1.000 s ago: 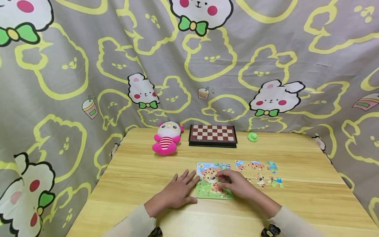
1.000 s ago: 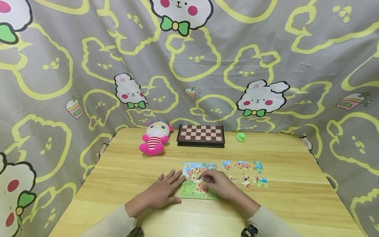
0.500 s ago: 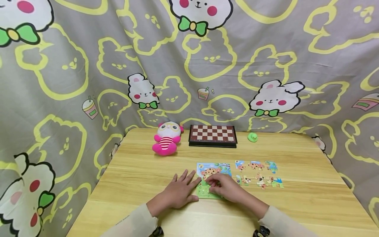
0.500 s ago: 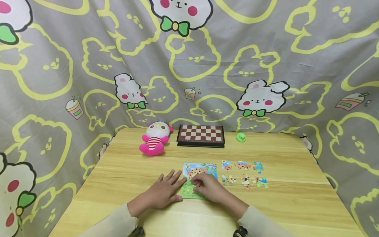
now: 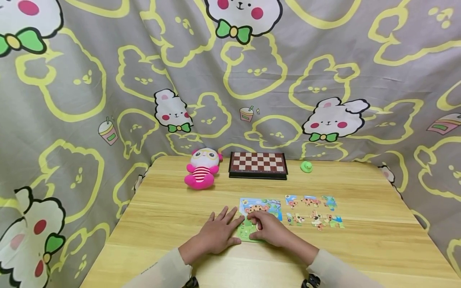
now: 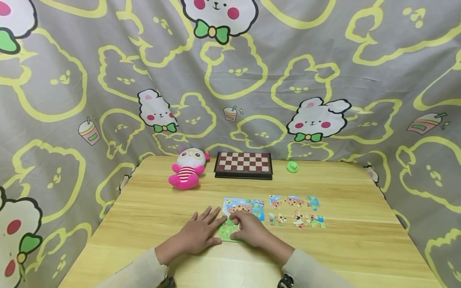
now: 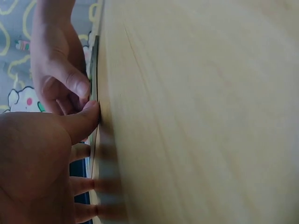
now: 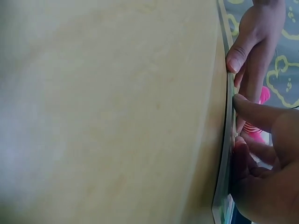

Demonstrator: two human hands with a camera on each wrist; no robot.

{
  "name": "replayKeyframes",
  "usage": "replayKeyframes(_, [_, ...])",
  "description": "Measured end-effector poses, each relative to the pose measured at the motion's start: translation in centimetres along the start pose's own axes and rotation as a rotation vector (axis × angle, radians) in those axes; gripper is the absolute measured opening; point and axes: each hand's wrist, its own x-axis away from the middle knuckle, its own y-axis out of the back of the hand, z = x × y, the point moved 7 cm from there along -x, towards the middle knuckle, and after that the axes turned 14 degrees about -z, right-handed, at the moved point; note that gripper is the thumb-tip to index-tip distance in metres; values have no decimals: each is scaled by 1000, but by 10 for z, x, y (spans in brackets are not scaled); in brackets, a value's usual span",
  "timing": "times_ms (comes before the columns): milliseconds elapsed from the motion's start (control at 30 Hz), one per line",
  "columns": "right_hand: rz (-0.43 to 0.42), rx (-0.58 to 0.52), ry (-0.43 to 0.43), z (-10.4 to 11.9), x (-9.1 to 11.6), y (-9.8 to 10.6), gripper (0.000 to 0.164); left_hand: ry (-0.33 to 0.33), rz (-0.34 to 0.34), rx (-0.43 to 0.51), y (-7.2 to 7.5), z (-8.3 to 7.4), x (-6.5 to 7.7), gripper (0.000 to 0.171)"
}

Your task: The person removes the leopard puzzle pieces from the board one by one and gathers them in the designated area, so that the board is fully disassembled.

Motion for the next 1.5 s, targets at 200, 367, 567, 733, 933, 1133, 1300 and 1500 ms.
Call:
replayKeyframes(200, [10, 21, -11, 1, -1, -3, 46, 7, -8, -8, -2, 1, 0, 74])
replayKeyframes(367, [27, 5, -24, 0, -4, -5, 42, 9, -12, -8, -2, 1, 1, 74])
replayKeyframes(567, [25, -30, -28, -2, -5, -5, 43, 19, -8, 1, -2, 1, 1, 73])
replayKeyframes(733, [28, -96, -54, -3, -6, -4, 38, 21, -6, -2, -1, 1, 1, 73])
replayKeyframes(933, [33, -166, -105, -7, -7, -2, 27, 19, -8, -2, -2, 1, 0, 73])
replayKeyframes(1133, [39, -239, -143, -11, -9, -2, 18, 16, -15, 17, -2, 2, 0, 73])
replayKeyframes(1300, [32, -284, -158, -12, -10, -2, 18, 12, -16, 21, -2, 2, 0, 73])
replayKeyframes(1500, [30, -330, -182, -13, -9, 0, 19, 22, 0, 23, -1, 1, 1, 73])
